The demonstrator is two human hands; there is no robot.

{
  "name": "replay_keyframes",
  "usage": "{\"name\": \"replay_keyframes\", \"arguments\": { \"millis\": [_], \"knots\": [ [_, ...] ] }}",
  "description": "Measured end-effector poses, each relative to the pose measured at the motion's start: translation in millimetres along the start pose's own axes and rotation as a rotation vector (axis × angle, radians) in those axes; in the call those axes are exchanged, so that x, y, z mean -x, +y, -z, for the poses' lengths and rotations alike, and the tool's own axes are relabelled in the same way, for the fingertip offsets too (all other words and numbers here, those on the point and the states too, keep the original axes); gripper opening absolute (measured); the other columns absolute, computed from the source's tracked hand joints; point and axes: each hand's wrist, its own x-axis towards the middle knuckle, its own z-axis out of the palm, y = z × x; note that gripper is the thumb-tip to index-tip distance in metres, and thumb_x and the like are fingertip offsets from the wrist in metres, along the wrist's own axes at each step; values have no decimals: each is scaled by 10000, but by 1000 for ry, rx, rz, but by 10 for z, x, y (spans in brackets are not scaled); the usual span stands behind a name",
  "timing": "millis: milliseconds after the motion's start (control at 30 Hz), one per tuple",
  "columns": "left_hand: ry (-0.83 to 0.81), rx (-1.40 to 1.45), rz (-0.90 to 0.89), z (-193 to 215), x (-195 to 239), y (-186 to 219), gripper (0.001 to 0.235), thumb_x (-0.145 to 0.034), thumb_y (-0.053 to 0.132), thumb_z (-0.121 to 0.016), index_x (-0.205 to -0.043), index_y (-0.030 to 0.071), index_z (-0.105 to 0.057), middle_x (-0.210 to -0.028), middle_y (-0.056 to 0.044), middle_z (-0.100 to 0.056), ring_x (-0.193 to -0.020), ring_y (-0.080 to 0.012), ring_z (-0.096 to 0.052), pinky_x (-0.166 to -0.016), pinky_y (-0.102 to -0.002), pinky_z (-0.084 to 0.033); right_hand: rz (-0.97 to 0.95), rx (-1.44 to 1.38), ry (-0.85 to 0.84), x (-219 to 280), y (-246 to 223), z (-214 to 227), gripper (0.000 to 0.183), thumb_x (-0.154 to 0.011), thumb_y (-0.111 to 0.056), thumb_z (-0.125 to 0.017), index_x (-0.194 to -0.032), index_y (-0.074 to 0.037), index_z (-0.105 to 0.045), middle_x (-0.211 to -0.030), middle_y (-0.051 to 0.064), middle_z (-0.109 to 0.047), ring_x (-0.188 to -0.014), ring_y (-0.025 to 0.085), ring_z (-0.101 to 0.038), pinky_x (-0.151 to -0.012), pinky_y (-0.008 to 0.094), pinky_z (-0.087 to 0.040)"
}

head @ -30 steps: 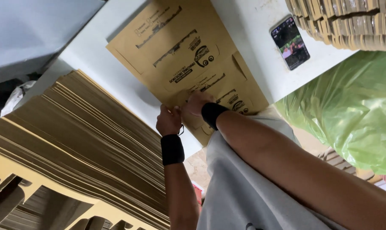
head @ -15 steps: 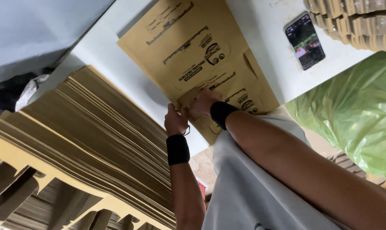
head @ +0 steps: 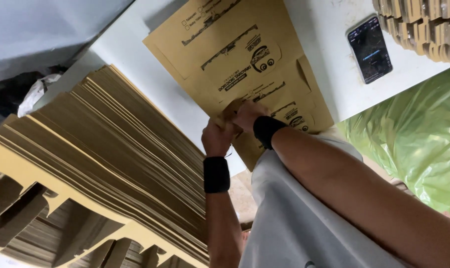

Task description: Folding flat cardboard sheets into structural box inserts at a packaging workbench.

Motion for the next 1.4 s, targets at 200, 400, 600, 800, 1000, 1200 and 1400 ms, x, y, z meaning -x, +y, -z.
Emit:
{"name": "replay_keyframes", "arguments": {
  "millis": [200,400,600,800,1000,1200,1400],
  "knots": [
    [-27,-24,134,241,-22,175,505,-860,489,-587,-1220,150,-483,-1000,-188,-755,-1119,-445,-688,-992,-579,-524,156,467,-42,-418,241,-352,293,-896,-281,-683,-633,-152,-671,-575,65,-625,-545,225,-619,-554,391,-511],
    [190,-182,-77,-107,43,8,343,-934,476,-540,-962,134,-541,-738,-157,-723,-862,-418,-750,-824,-566,-558,418,892,-70,-425,177,-355,191,-900,-203,-760,-731,-117,-738,-792,72,-715,-766,292,-701,-684,422,-605],
    [546,-511,-541,-685,316,-297,419,-852,372,-659,-493,186,-548,-431,-63,-566,-484,-273,-677,-649,-357,-562,252,542,13,-756,522,-490,292,-878,-305,-715,-614,-182,-694,-646,29,-665,-589,222,-610,-560,375,-500],
    [340,-241,-36,-393,-205,-300,437,-926,393,-593,-1204,72,-492,-851,-203,-735,-876,-449,-746,-813,-581,-581,94,110,88,-1197,735,-637,413,-851,-428,-664,-474,-261,-643,-471,-23,-607,-376,136,-502,-412,316,-375],
    [303,-216,26,-323,-145,-220,537,-954,566,-539,-1210,96,-504,-975,-225,-732,-986,-462,-727,-863,-598,-560,284,724,27,-175,212,-258,284,-940,-126,-575,-669,-146,-659,-721,64,-696,-626,161,-593,-582,309,-453],
    [226,-46,42,-671,275,-340,478,-990,564,-518,-1217,143,-505,-1159,-175,-655,-1140,-424,-668,-984,-555,-549,282,47,16,-85,300,-222,329,-885,-260,-635,-579,-159,-573,-563,21,-587,-516,156,-539,-493,284,-425],
    [124,137,23,-474,758,-153,508,-967,252,-555,-1427,169,-352,-1310,-201,-610,-1233,-442,-630,-1052,-579,-521,388,-341,-26,-325,630,-298,314,-837,-261,-644,-559,-130,-581,-498,47,-548,-428,189,-529,-452,330,-452]
  ]
}}
